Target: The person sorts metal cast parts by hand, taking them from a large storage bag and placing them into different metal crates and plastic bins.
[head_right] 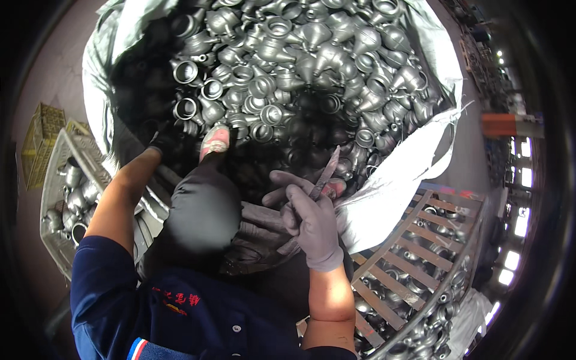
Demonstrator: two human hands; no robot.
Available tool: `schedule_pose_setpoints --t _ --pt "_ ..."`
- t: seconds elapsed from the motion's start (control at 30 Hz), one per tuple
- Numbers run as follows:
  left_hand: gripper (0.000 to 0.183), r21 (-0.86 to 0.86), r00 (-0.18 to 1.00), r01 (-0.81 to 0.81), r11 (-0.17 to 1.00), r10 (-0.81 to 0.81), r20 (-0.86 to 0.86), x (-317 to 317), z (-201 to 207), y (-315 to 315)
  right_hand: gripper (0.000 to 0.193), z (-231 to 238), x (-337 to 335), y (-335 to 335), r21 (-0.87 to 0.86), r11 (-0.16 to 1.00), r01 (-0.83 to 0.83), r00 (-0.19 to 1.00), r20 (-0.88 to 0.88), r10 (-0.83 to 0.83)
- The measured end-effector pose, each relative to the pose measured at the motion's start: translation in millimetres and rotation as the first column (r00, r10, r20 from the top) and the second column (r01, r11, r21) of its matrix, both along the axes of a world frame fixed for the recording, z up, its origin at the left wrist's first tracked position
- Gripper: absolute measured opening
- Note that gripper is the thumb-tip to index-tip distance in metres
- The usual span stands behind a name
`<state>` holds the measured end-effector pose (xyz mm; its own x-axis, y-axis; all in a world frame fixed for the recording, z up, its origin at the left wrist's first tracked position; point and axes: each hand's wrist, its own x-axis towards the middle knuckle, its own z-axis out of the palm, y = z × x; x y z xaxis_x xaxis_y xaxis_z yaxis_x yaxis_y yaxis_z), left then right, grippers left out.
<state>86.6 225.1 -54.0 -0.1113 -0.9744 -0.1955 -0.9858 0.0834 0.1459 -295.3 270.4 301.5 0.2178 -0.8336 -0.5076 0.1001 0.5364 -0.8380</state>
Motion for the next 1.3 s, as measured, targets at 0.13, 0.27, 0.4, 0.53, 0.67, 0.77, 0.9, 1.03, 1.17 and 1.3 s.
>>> schedule_pose_setpoints --t 0.13,0.27,0.4,0.53,0.67,0.77,0.9,1.03,1.17,1.3 --pt "0.053 0.237 0.990 -0.103 0.966 0.123 -0.073 -31 26 -22 0.030 0 -17 1 -0.119 0.989 -0.086 0.989 -0.126 0.071" --pt "0.050 0.232 0.996 -0.085 0.969 0.088 -0.001 -20 31 -12 0.029 6 -11 -1 -0.156 0.978 -0.139 0.981 -0.157 0.115" --pt "0.047 0.215 0.996 -0.074 0.974 0.062 0.061 -18 58 -8 0.029 2 -12 3 -0.091 0.995 -0.036 0.999 0.006 0.037" --pt "0.028 0.194 0.968 -0.040 0.980 0.086 -0.234 -45 141 -28 0.028 3 -17 7 -0.178 0.984 0.002 1.000 -0.002 -0.002" --pt "0.022 0.105 0.671 -0.202 0.974 0.216 -0.709 -92 209 -43 0.027 -6 -22 6 -0.135 0.987 0.087 0.995 0.053 -0.080" --pt "0.018 0.210 0.326 -0.143 0.967 0.247 -0.913 -118 248 -56 0.027 -14 -13 0 -0.404 0.913 -0.061 0.988 -0.153 -0.002" --pt "0.024 0.343 -0.276 0.093 0.935 0.355 -0.893 -191 347 -35 0.027 -30 -20 -1 -0.800 0.458 -0.389 0.711 -0.576 -0.403" --pt "0.066 0.193 -0.320 0.051 0.980 0.199 -0.926 -206 334 -45 0.034 -24 -11 -7 -0.340 0.893 0.294 0.953 0.032 -0.302" --pt "0.061 0.170 -0.331 0.100 0.980 0.194 -0.924 -234 370 -29 0.039 -21 -34 -7 -0.593 0.742 0.313 0.905 -0.052 -0.423" --pt "0.041 0.367 -0.485 0.357 0.859 0.506 -0.713 -238 370 -30 0.027 -42 -61 -12 -0.390 0.888 0.242 0.962 0.215 -0.168"
